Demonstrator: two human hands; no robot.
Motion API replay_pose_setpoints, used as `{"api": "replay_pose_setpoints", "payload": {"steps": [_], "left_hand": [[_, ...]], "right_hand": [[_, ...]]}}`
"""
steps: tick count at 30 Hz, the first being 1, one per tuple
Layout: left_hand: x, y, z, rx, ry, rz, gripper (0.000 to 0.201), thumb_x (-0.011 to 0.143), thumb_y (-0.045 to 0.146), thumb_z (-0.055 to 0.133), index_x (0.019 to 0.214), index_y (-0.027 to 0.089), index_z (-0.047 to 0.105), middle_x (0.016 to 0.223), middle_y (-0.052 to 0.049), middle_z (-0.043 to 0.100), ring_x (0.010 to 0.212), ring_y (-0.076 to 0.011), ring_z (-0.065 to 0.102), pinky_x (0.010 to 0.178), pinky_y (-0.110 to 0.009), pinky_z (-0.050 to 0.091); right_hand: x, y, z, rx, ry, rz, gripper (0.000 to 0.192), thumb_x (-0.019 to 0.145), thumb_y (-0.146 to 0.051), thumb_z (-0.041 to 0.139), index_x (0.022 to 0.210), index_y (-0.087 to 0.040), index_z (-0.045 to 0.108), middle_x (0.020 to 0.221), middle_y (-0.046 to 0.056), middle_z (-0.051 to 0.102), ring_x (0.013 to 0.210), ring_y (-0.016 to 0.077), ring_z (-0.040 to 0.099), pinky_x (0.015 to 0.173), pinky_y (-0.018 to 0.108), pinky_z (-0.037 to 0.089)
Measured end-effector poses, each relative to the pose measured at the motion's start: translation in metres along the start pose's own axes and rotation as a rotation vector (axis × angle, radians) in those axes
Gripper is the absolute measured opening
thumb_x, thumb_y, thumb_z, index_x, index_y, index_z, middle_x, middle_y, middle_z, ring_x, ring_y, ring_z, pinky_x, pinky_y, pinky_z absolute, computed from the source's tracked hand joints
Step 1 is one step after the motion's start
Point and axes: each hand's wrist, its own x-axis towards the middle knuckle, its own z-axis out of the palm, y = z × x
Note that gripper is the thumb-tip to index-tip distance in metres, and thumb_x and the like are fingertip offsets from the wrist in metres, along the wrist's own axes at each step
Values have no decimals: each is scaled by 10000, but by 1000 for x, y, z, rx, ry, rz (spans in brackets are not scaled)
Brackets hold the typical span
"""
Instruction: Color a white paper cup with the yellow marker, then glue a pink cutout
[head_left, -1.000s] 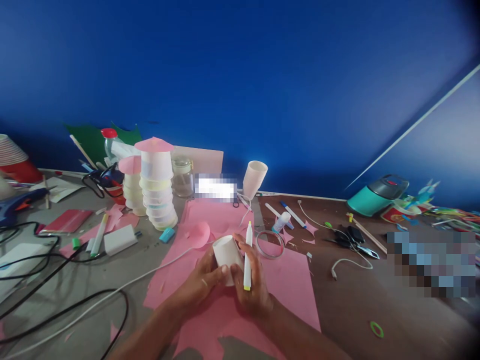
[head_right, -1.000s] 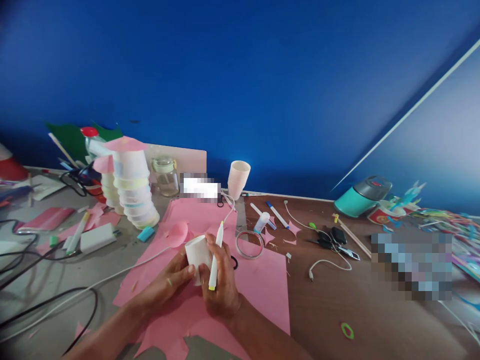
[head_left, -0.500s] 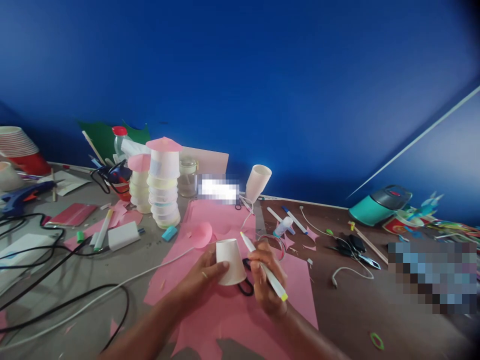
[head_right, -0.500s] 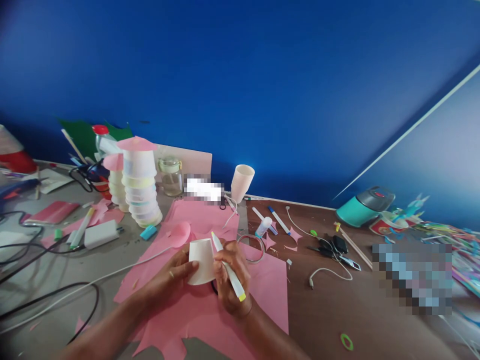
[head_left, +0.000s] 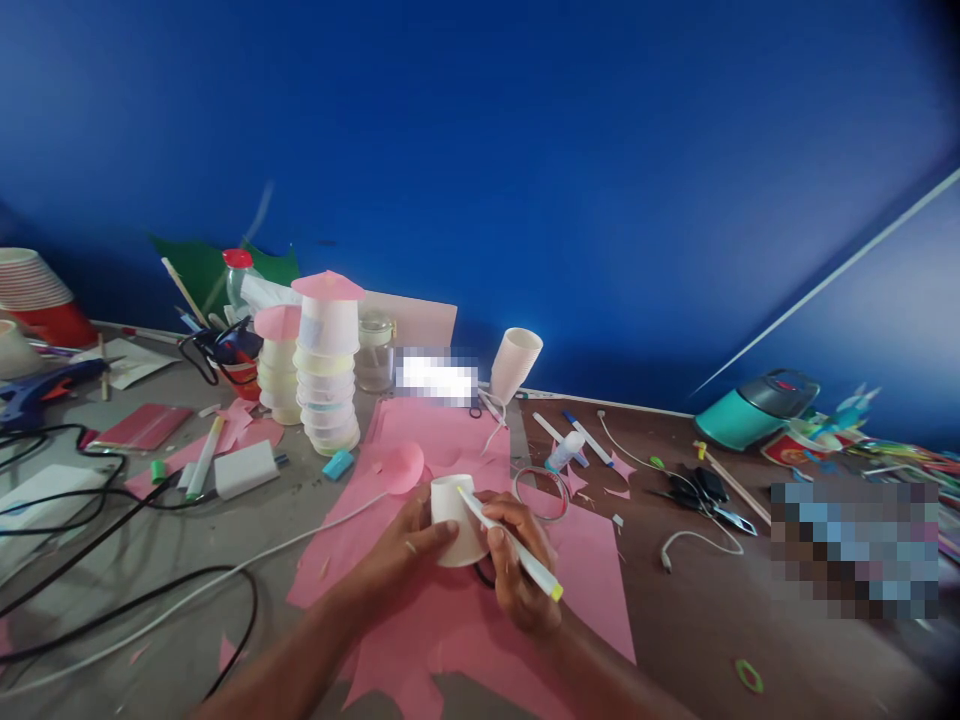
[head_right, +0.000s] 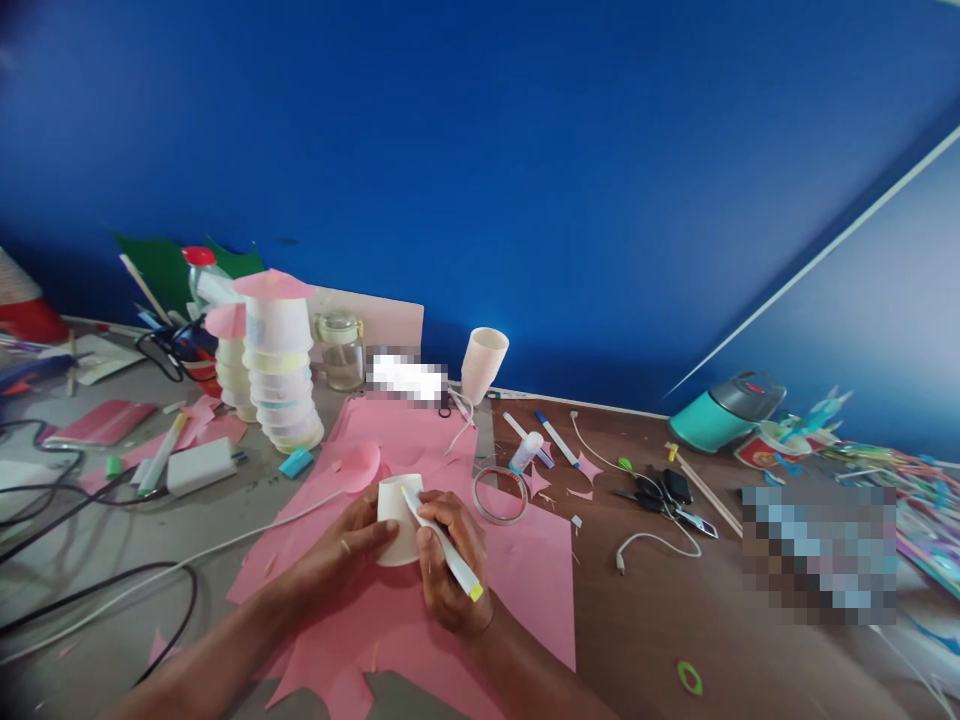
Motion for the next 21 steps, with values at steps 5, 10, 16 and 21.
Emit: {"api": "replay_pose_setpoints", "payload": {"steps": [5, 10, 16, 21], "left_hand": [[0, 3, 3, 1, 18, -15, 444, 780, 312, 798, 1161, 173, 616, 1134, -116, 695, 1048, -289, 653, 898, -371, 470], [1, 1, 1, 21, 11, 10, 451, 794, 312, 786, 1191, 175, 621, 1150, -119, 691, 1062, -292, 647, 914, -388, 476], [0, 0, 0, 38, 22, -11, 457, 803, 298, 773, 1215, 180, 615, 1164, -115, 685, 1059, -285, 645, 901, -377, 477], [1, -3, -3, 10, 8, 4, 480, 816, 279, 767, 1254, 180, 595, 1195, -124, 674, 1074, -275, 635, 901, -362, 469]], "right_hand": [[-1, -1, 0, -21, 6, 34, 162, 993, -266, 476, 1037, -258, 632, 958, 64, 702, 890, 221, 686, 746, 361, 563], [0, 0, 0, -45, -5, 20, 167, 996, -290, 468, 1029, -250, 627, 916, 66, 702, 895, 231, 694, 744, 376, 569], [1, -1, 1, -34, 5, 16, 160, 992, -279, 487, 1018, -247, 641, 931, 70, 716, 866, 219, 701, 726, 352, 573], [-1, 0, 0, 32, 10, 40, 164, 989, -287, 504, 980, -244, 662, 926, 73, 731, 979, 247, 715, 801, 375, 575]]}}
